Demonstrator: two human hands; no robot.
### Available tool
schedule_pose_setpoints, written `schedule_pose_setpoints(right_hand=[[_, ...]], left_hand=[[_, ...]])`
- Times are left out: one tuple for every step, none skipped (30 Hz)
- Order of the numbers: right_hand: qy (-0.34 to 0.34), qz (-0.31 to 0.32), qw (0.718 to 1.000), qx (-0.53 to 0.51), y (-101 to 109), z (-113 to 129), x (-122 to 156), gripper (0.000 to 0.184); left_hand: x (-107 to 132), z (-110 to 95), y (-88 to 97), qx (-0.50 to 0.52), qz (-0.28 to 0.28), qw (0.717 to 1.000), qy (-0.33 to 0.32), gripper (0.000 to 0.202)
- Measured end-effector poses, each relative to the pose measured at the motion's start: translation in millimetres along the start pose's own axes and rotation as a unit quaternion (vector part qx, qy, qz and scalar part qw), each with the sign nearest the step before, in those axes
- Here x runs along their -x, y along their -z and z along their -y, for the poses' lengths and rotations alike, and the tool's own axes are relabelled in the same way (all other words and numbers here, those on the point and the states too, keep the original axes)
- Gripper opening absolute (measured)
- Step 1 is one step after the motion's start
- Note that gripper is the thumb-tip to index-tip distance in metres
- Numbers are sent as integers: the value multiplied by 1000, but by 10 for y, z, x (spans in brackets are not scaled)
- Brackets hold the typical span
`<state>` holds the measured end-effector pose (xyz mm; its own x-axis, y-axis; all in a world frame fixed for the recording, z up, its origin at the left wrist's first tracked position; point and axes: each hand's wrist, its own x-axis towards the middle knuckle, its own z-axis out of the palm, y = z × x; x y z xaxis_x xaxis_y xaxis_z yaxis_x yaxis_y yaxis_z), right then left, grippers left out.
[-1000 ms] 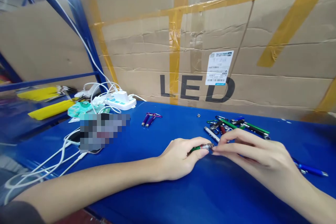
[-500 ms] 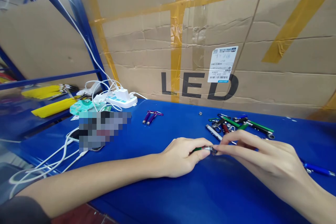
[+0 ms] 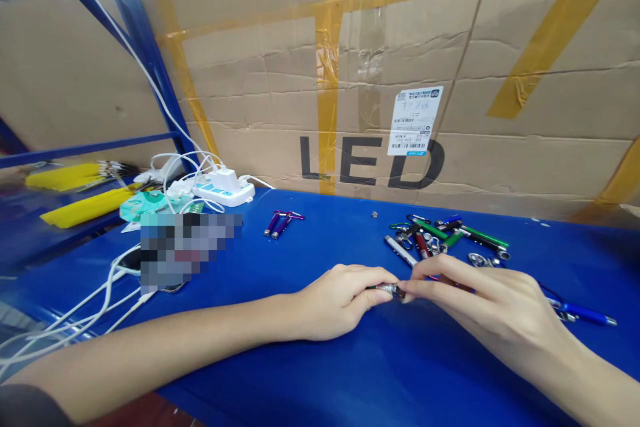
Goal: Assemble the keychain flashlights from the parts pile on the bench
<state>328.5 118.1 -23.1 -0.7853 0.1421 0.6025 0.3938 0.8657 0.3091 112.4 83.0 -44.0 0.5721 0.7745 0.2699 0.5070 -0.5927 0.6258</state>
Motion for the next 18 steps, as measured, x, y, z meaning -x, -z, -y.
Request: schedule_pose_setpoints(right_hand=[[-6, -5, 1000, 8, 2, 9, 16, 27], [-9, -10, 1000, 15, 4, 20, 32, 29], [-8, -17, 1000, 18, 7, 31, 46, 30], [-8, -21, 1000, 18, 11, 42, 57, 30], [-10, -22, 1000, 15, 15, 52, 63, 31], [-15, -22, 1000, 9, 19, 61, 62, 30], [-21, -21, 1000, 1, 23, 68, 51, 30], [-30, -20, 999, -10, 28, 74, 30, 28], [-39, -23, 999, -25, 31, 80, 0, 26], [-42, -31, 998, -44, 34, 85, -40, 23], [-43, -38, 996, -66, 37, 90, -86, 21], [-44, -47, 994, -88, 38, 97, -136, 19], [-44, -54, 991, -111, 37, 105, -184, 20], [-52, -59, 988, -131, 35, 114, -229, 22], [-63, -63, 985, -149, 30, 124, -266, 25], [-80, -63, 981, -165, 24, 135, -294, 29], [-101, -64, 977, -179, 16, 147, -312, 31], [-122, -65, 972, -192, 8, 157, -321, 34]], left_hand=[[-1, 0, 4, 2, 0, 1000, 5, 26], [-2, -3, 10, 2, -2, 1000, 7, 25], [-3, -7, 15, 1, -3, 1000, 7, 25], [-3, -12, 20, -1, -4, 1000, 4, 25], [-2, -17, 24, -4, -5, 1000, -1, 25], [-1, -23, 28, -8, -5, 1000, -7, 24], [2, -30, 31, -11, -5, 1000, -11, 24], [6, -37, 34, -13, -7, 1000, -14, 23], [12, -44, 37, -13, -9, 1000, -17, 23], [19, -53, 41, -11, -11, 1000, -20, 22], [27, -63, 45, -7, -11, 1000, -23, 21], [36, -74, 50, -1, -10, 1000, -23, 20], [45, -84, 54, 7, -8, 1000, -18, 19], [52, -93, 58, 14, -6, 1000, -8, 18], [58, -99, 60, 20, -3, 1000, 3, 18], [61, -103, 61, 22, -2, 1000, 13, 18], [62, -102, 61, 21, -3, 1000, 19, 18], [61, -99, 60, 18, -6, 1000, 22, 18]])
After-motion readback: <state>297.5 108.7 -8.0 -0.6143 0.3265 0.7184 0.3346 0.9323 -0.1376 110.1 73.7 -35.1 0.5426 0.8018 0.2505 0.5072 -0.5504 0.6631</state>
